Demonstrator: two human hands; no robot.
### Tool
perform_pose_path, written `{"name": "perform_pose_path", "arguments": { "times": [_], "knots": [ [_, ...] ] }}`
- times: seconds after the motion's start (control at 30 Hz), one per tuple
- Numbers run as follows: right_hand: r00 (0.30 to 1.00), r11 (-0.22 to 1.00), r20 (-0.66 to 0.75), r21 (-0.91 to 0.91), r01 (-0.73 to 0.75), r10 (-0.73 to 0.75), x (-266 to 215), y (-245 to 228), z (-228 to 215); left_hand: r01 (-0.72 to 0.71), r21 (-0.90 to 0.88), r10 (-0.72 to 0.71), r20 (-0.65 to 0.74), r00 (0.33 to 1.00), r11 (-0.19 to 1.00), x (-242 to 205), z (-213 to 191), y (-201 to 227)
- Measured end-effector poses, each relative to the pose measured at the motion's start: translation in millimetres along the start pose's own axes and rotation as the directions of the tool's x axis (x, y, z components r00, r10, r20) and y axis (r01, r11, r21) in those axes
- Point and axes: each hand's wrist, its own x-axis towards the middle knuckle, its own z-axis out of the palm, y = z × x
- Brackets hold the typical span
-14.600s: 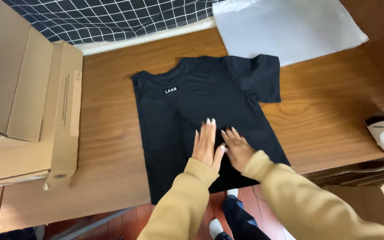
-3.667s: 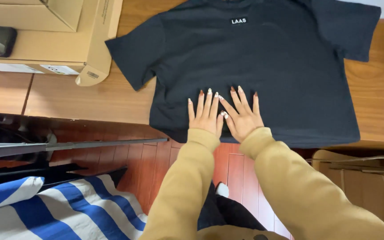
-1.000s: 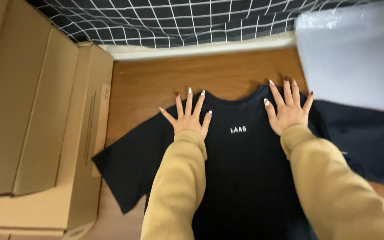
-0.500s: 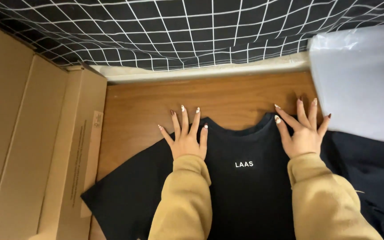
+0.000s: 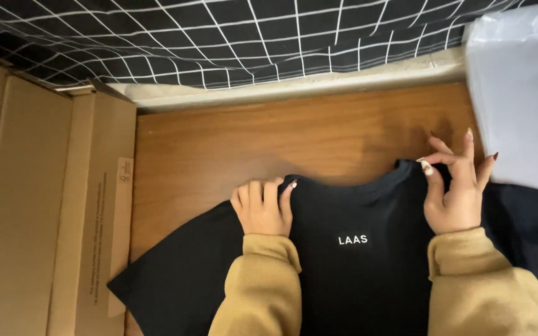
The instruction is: Folding a black t-shirt, hanging it on a rack, and then placing a white t-shirt into a plastic shipping bag.
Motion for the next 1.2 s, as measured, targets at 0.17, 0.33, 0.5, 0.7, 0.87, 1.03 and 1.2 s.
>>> {"name": "perform_pose_path", "arguments": {
  "times": [0.17, 0.33, 0.5, 0.7, 0.87, 1.03, 1.2],
  "knots": [
    [0.992, 0.990, -0.004, 0.065, 0.124, -0.124, 9, -17, -9, 0.010, 0.032, -0.009, -0.013, 1.000, 0.999, -1, 2, -2],
    [0.995, 0.992, -0.008, -0.084, 0.095, -0.096, 7, -10, -9, 0.077, 0.121, -0.072, -0.045, 0.996, 0.990, -6, 5, -2],
    [0.997, 0.941, 0.071, -0.336, 0.037, -0.014, 4, -11, -4, 0.040, 0.078, -0.035, -0.075, 0.997, 0.996, -3, 1, 0],
    [0.989, 0.974, 0.138, -0.215, 0.077, -0.047, -1, 7, -9, 0.025, -0.029, -0.028, -0.111, 0.993, 0.999, -3, -3, -3],
    [0.986, 0.991, 0.158, -0.118, 0.064, -0.045, 4, -3, -9, -0.001, -0.091, -0.008, -0.097, 0.995, 0.996, -4, -2, -4],
    [0.995, 0.996, 0.099, -0.088, 0.009, 0.000, 4, -18, -9, 0.011, -0.067, -0.019, -0.121, 0.992, 0.998, -8, -1, -7],
    [0.989, 0.970, -0.083, 0.198, 0.140, -0.126, 6, -25, -9, 0.010, -0.031, -0.015, -0.157, 0.987, 0.999, -8, -2, -8]
  ]
}}
